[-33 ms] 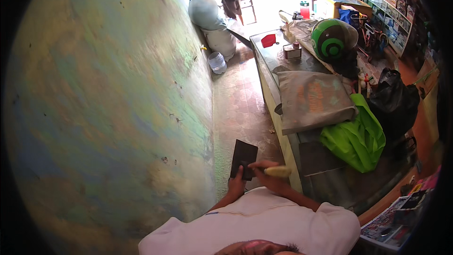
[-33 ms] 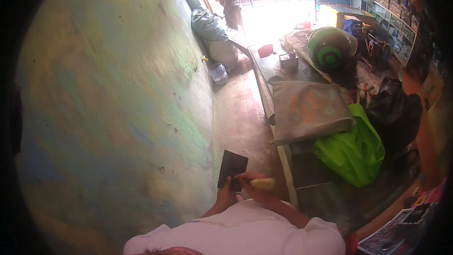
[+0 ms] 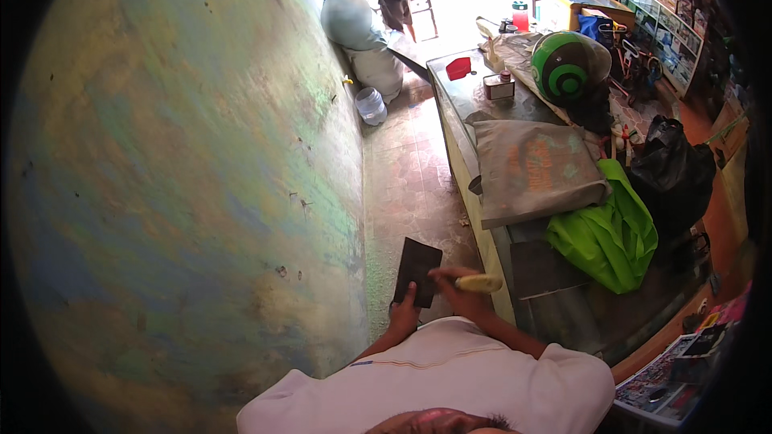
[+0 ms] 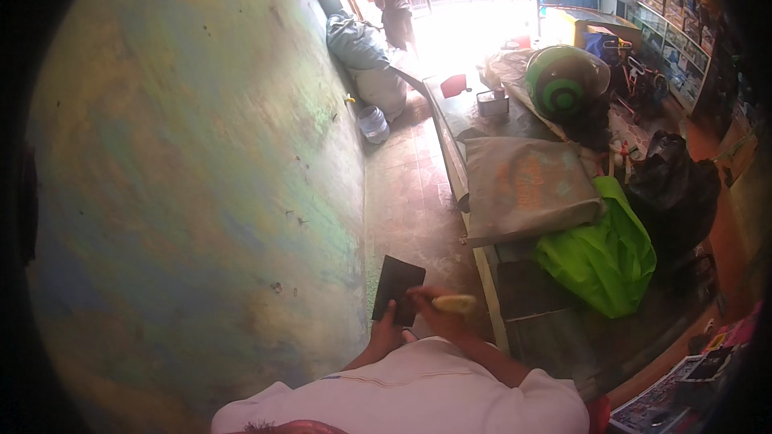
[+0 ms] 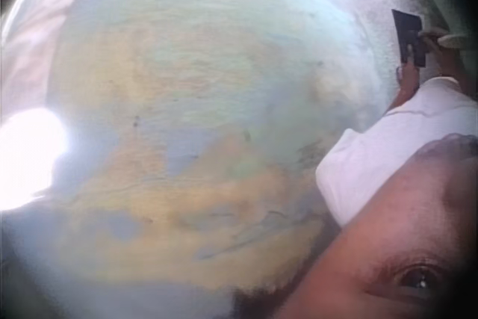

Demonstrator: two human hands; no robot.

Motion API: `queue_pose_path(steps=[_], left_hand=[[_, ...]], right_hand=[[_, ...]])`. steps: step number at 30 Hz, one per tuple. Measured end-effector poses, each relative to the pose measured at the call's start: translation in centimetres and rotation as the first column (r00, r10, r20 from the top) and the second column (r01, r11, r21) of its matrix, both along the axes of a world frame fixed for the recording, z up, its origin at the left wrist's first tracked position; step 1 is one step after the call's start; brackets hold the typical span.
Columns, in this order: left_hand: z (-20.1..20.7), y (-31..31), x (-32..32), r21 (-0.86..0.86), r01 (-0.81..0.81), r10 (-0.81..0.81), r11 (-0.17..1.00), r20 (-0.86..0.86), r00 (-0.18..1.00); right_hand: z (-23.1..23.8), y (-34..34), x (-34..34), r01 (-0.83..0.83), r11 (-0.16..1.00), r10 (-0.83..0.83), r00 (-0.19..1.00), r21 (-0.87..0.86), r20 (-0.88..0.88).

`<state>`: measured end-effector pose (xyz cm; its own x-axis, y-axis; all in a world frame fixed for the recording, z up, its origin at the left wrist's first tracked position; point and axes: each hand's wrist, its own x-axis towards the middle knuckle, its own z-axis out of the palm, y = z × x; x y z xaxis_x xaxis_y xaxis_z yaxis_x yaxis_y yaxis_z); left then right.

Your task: The person uses a scraper to remove loose paint from a wall. They repeatedly scrape different sections of the wall, occasionally pausing to wipe the tool or adjust their position.

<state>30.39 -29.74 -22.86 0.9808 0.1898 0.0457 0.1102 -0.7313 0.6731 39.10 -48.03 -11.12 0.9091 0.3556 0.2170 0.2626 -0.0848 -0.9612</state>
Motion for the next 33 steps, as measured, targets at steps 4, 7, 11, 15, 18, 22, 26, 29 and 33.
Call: queue_pose_path(steps=[4,7,11,15,18,22,26,29,33], left_hand=[[-0.8,0.1,0.0,-0.202,0.023,-0.005,0.979,0.086,0.996],[-0.9,0.1,-0.4,0.036,0.025,-0.032,0.999,0.196,0.98],[-0.6,0.5,-0.8,-0.241,-0.034,0.026,0.97,-0.036,0.999],[1.1,0.3,-0.4,-0.137,0.048,-0.057,0.989,-0.064,0.996],[2.3,-0.8,-0.1,-0.327,0.037,-0.037,0.944,0.005,0.999],[3.4,-1.8,0.7,-0.834,-0.264,0.195,0.484,-0.192,0.962],[3.0,-1.4,0.7,-0.819,-0.254,0.126,0.514,-0.221,0.967],[3.1,-1.1,0.3,-0.446,0.016,0.054,0.895,0.143,0.988],[4.1,-1.5,0.1,-0.489,0.061,-0.047,0.87,0.041,0.998]], right_hand=[[-0.1,0.1,0.3,-0.038,0.999,0.038,0.997,0.007,-0.065],[-0.2,0.2,0.5,-0.156,0.986,0.156,0.988,0.054,0.009],[-0.5,0.0,0.3,-0.011,1.0,0.013,0.997,-0.025,0.074],[-0.2,-0.6,0.1,-0.132,0.983,0.152,0.975,0.129,-0.16],[-0.2,-0.9,0.0,-0.038,0.996,0.036,0.999,-0.079,-0.026],[0.1,-0.7,-0.2,-0.069,0.987,0.093,0.982,0.143,-0.164],[0.2,-0.8,-0.6,-0.186,0.982,0.183,0.976,0.019,0.117],[0.4,-1.1,-0.7,0.057,0.995,-0.049,0.994,0.082,-0.098],[0.7,-1.4,-0.5,-0.091,0.994,0.096,0.992,-0.066,0.085]])
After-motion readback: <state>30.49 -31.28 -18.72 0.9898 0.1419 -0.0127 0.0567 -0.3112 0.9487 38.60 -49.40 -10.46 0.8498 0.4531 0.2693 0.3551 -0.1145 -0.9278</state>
